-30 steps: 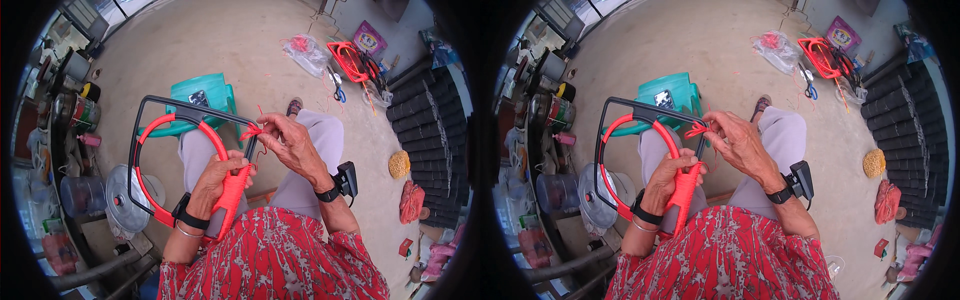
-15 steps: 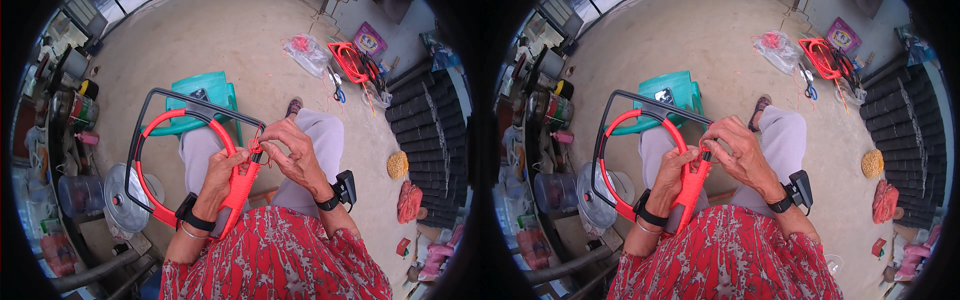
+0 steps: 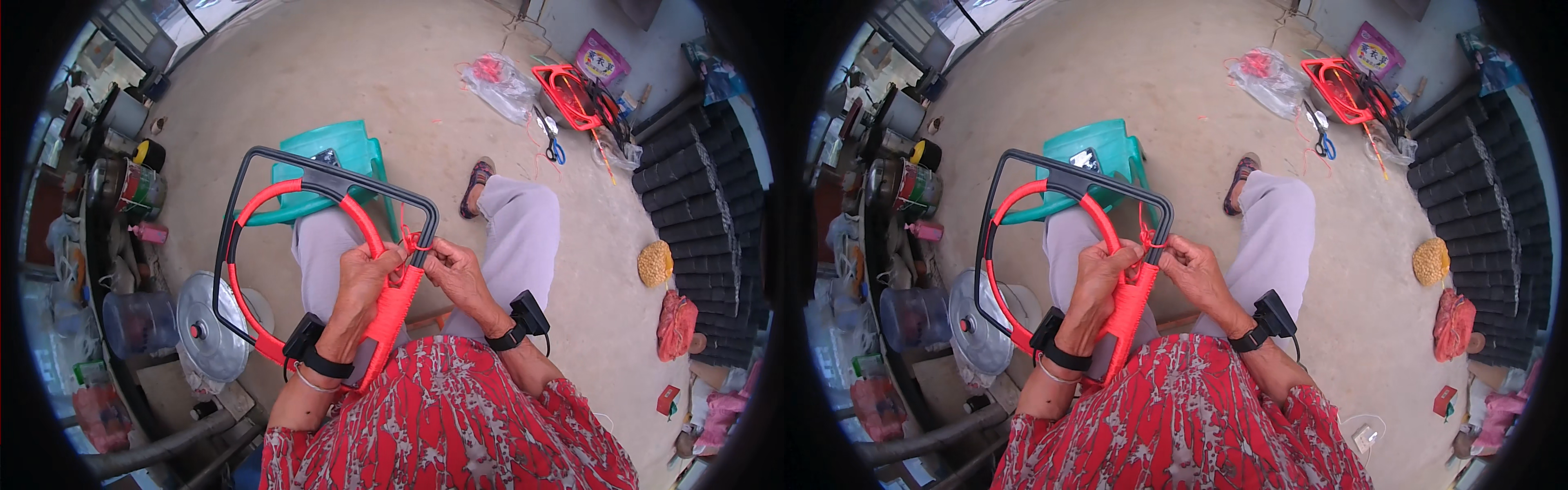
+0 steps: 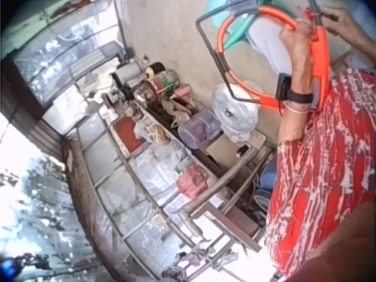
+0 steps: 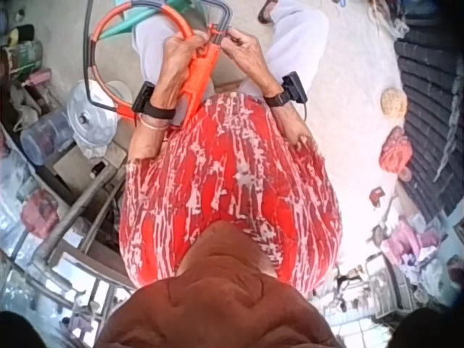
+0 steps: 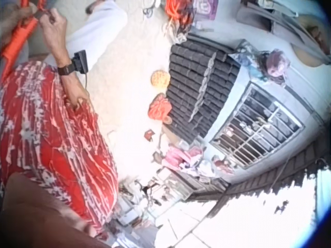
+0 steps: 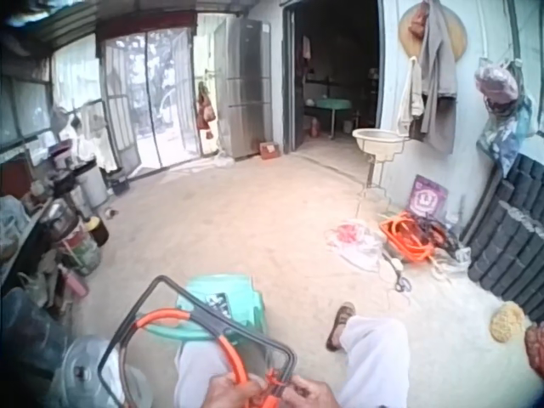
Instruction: Wrapping a red cord or string around the handle of a frame.
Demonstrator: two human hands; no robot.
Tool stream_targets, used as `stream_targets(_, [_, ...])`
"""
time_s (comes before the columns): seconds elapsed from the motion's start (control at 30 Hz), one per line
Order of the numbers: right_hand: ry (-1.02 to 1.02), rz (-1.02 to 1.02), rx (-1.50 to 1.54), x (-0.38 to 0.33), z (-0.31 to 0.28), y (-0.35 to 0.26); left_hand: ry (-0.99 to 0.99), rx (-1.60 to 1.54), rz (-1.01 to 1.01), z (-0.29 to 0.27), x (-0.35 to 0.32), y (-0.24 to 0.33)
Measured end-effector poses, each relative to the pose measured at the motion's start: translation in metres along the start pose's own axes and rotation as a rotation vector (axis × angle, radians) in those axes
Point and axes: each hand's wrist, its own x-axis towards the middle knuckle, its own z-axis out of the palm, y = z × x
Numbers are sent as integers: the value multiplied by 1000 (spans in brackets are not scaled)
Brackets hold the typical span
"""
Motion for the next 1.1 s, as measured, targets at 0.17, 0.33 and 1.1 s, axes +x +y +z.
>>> stream_targets(0.17, [-140, 157, 70, 8, -7, 9, -42, 12, -38, 3, -1, 2])
stream_targets(0.33, [-81, 96, 144, -2, -15, 3, -82, -110, -182, 12, -13, 20])
stream_targets(1.1, [104, -154, 410, -107, -110, -73, -268, -231, -192, -2, 0, 33])
